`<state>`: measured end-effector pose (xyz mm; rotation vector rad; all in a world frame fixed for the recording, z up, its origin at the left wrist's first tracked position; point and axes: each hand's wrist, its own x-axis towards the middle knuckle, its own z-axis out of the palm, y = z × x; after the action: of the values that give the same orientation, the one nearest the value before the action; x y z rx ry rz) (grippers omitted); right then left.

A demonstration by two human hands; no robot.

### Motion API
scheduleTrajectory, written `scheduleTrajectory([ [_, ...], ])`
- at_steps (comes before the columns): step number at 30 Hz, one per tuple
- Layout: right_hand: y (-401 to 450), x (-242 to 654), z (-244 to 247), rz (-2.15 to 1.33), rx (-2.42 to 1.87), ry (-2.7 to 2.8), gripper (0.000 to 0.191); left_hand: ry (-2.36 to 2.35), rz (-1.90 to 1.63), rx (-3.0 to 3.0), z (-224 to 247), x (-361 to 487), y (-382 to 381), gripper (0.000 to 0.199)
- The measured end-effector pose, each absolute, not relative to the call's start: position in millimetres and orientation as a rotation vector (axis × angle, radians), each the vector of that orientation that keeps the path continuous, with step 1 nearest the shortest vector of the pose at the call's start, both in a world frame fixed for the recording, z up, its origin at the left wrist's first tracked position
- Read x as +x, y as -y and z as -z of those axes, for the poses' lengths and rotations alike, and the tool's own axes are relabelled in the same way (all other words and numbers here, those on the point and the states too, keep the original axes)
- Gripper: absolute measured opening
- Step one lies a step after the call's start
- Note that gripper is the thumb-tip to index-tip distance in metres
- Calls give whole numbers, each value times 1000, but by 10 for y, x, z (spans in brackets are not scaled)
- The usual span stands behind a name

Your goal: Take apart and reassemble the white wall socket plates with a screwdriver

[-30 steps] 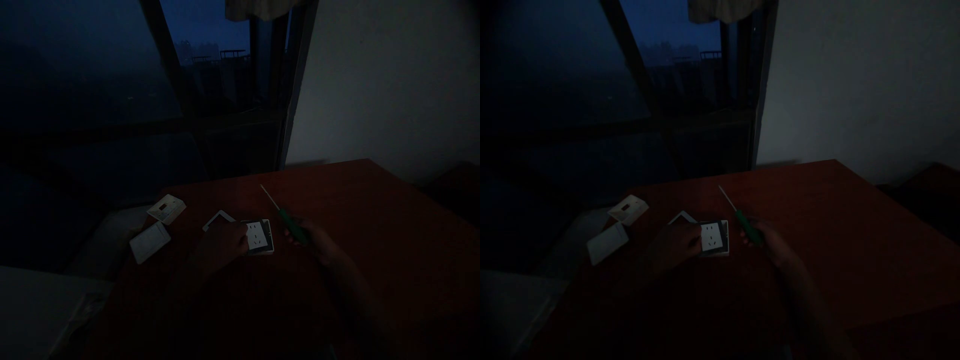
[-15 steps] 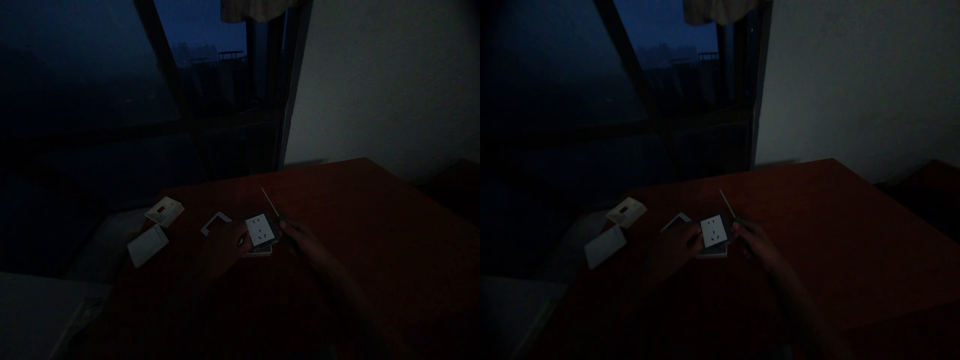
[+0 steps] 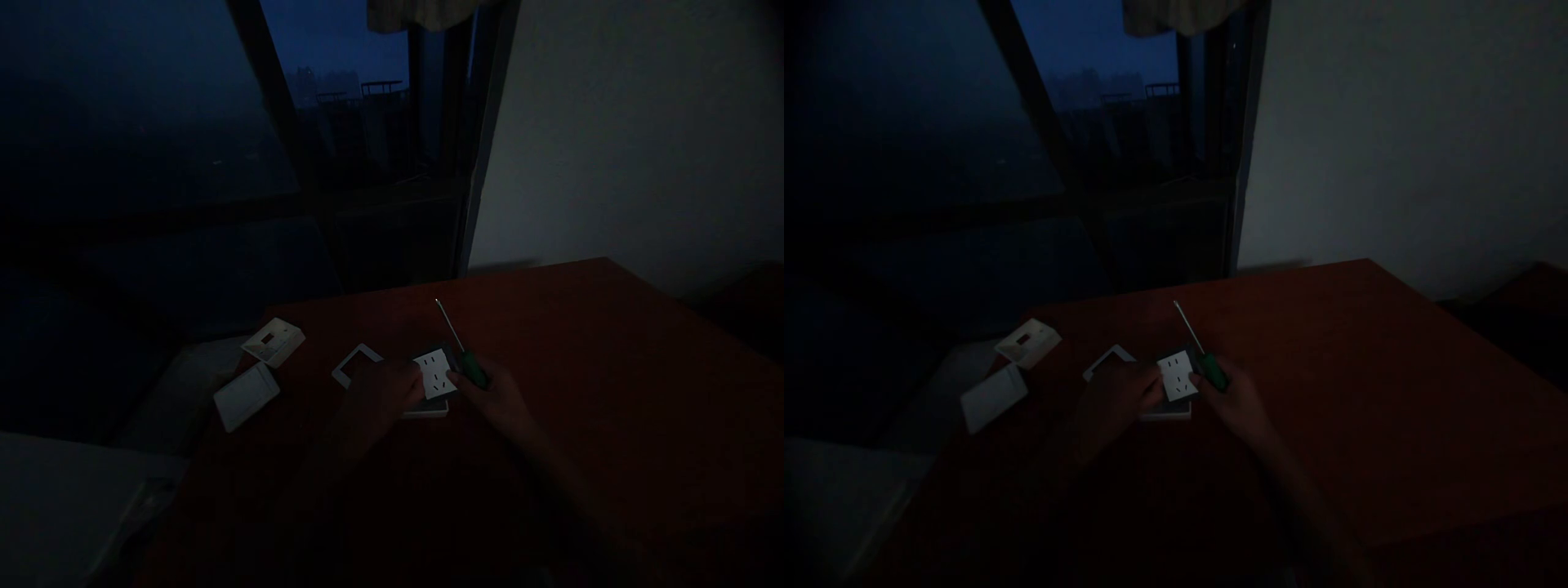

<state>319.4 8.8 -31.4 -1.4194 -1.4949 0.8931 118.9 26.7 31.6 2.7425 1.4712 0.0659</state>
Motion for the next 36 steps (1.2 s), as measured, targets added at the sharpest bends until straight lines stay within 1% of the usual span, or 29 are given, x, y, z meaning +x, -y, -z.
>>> scheduleTrajectory([
  [5,-96,3200,248,-1001,-1435,1419,30,-1553,-257,2710,-396,1155,-250,21],
  [8,-109,3231,222,-1063,-1473,1320,32,-1588,-352,2620,-376,989,-222,21],
  [15,-133,3292,292,-1162,-1464,1143,36,-1846,-493,2304,-45,138,-78,26],
  [18,-135,3297,320,-1188,-1445,1133,37,-1897,-500,2320,83,-120,0,26],
  [21,-130,3305,342,-1228,-1410,1112,37,-1826,-472,2401,156,-222,72,24],
  [24,-123,3316,354,-1253,-1388,1114,38,-1779,-468,2418,171,-217,115,23],
  [31,-129,3326,373,-1298,-1353,1114,40,-1852,-626,2392,130,89,68,23],
  [36,-132,3343,383,-1296,-1377,1092,41,-1634,-698,2461,112,603,123,27],
])
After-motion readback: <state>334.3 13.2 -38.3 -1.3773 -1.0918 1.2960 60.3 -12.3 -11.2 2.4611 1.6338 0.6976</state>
